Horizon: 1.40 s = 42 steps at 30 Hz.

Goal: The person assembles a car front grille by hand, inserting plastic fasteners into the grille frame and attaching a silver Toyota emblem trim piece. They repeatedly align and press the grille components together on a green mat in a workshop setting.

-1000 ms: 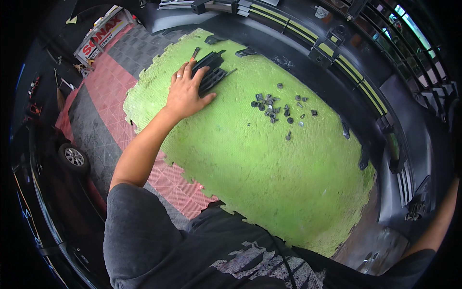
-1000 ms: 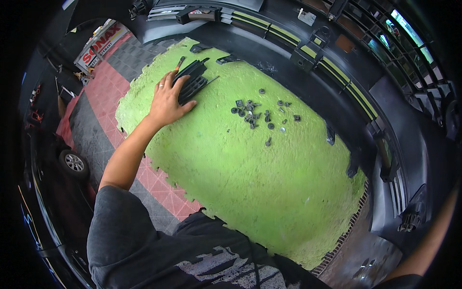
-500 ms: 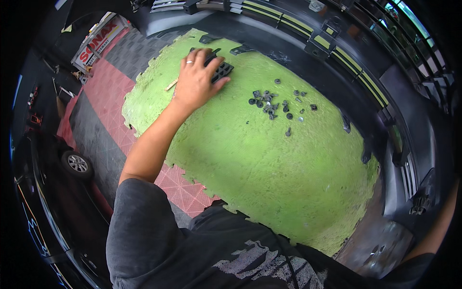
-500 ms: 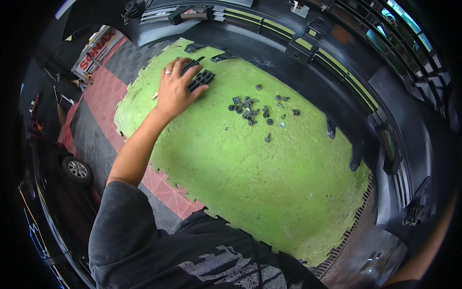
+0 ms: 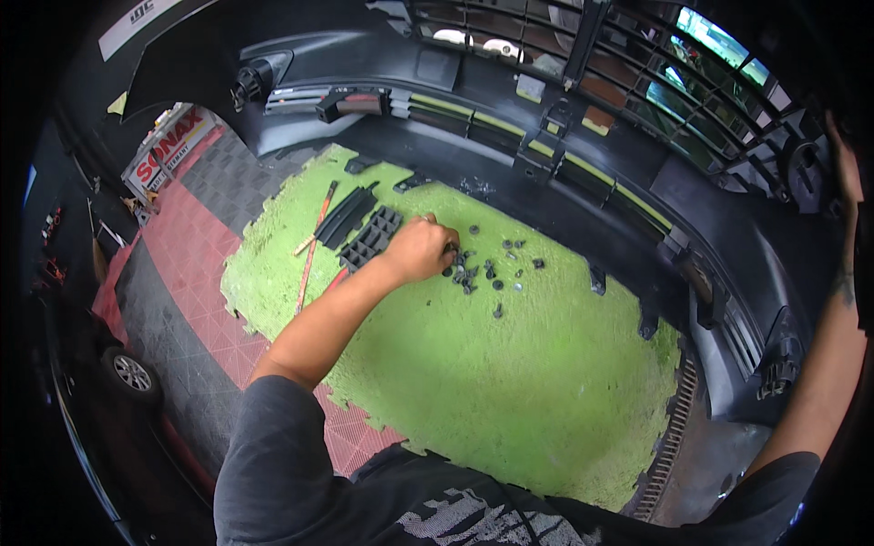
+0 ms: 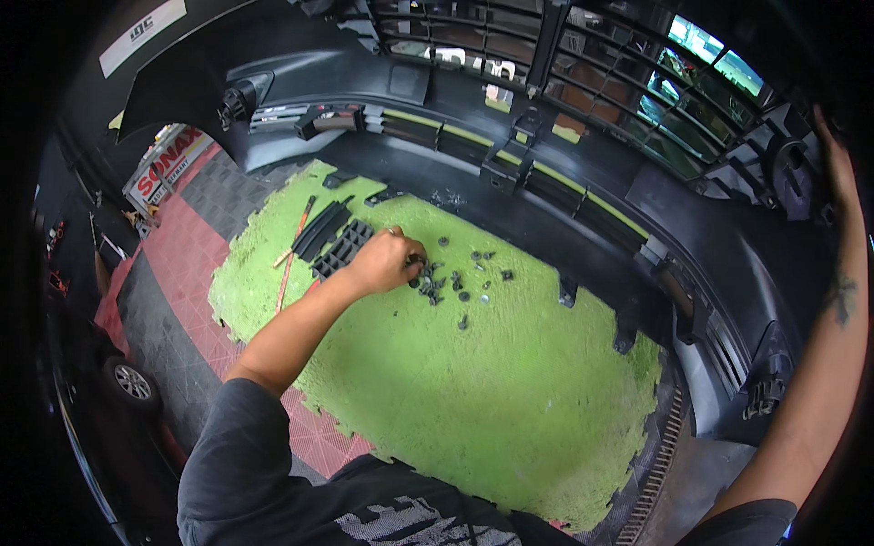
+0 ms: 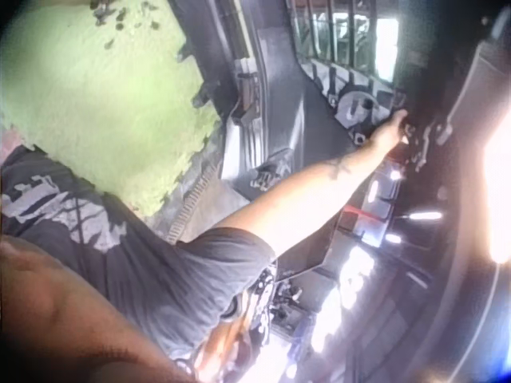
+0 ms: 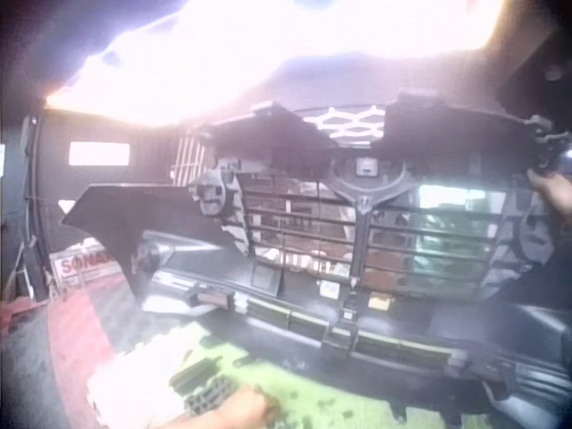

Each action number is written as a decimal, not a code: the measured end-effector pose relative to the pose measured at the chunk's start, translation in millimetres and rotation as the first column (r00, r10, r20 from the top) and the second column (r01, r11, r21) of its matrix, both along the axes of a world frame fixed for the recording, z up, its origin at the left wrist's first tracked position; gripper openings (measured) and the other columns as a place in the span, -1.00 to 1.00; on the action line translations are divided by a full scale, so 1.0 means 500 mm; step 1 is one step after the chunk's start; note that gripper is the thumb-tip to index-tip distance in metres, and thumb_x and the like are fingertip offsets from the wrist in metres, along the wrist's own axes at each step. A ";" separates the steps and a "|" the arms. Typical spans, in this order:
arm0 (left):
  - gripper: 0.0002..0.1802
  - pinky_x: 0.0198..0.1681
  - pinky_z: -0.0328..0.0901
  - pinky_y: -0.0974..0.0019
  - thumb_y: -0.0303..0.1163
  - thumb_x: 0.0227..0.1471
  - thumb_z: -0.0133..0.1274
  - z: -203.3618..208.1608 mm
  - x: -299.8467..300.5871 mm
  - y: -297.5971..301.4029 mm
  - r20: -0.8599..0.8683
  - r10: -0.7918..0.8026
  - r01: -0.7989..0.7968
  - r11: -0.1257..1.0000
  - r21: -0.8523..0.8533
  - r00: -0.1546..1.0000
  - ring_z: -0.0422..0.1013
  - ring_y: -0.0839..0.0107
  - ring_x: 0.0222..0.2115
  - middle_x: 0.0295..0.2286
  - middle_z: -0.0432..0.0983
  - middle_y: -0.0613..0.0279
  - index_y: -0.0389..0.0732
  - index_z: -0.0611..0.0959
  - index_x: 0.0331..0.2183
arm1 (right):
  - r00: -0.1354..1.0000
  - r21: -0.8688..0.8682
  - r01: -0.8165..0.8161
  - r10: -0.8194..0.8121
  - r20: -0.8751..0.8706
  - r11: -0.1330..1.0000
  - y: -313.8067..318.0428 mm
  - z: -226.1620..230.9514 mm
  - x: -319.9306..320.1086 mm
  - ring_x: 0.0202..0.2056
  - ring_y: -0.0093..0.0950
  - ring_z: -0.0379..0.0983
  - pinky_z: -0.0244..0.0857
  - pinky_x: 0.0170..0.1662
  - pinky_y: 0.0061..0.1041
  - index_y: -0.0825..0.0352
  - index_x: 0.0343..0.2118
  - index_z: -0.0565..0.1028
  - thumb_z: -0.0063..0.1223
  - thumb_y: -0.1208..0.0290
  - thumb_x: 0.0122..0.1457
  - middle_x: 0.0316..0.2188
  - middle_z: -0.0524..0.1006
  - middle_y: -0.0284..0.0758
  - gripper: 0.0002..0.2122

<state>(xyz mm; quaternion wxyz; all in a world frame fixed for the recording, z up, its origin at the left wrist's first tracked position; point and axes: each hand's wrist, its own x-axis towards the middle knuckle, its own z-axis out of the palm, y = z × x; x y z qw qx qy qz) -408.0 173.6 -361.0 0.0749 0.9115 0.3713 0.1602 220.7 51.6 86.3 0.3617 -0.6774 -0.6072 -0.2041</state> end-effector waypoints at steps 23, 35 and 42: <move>-0.75 -0.19 0.39 0.24 -0.54 0.14 0.05 0.059 -0.032 -0.043 0.576 0.210 0.000 0.939 -0.343 0.790 0.49 0.29 -0.33 -0.40 0.57 0.11 -0.24 0.73 -0.16 | 0.953 0.033 0.031 -0.020 -0.303 0.999 -0.031 -0.034 -0.091 0.29 -0.26 0.31 0.04 0.35 -0.40 0.53 0.26 0.37 0.03 -0.21 0.27 0.25 0.42 -0.05 -0.20; -0.89 -0.48 0.09 0.36 -0.41 0.24 -0.19 0.005 -0.065 -0.212 0.525 0.829 0.518 0.540 -0.663 -0.191 0.17 0.46 -0.56 -0.59 0.16 0.38 -0.13 0.44 -0.22 | 0.963 0.030 0.129 -0.118 -0.243 0.991 -0.033 -0.029 -0.079 0.34 -0.22 0.24 0.00 0.38 -0.37 0.53 0.28 0.35 0.01 -0.27 0.26 0.28 0.38 -0.03 -0.15; -0.78 -0.45 0.23 0.39 -0.17 0.35 0.05 -0.020 -0.086 -0.220 0.518 0.824 0.420 0.563 -0.711 -0.227 0.25 0.52 -0.55 -0.55 0.28 0.42 -0.10 0.47 -0.25 | 0.973 0.040 0.112 -0.102 -0.205 0.993 -0.038 -0.024 -0.039 0.35 -0.23 0.24 0.02 0.37 -0.37 0.49 0.29 0.35 0.01 -0.23 0.27 0.29 0.38 -0.02 -0.19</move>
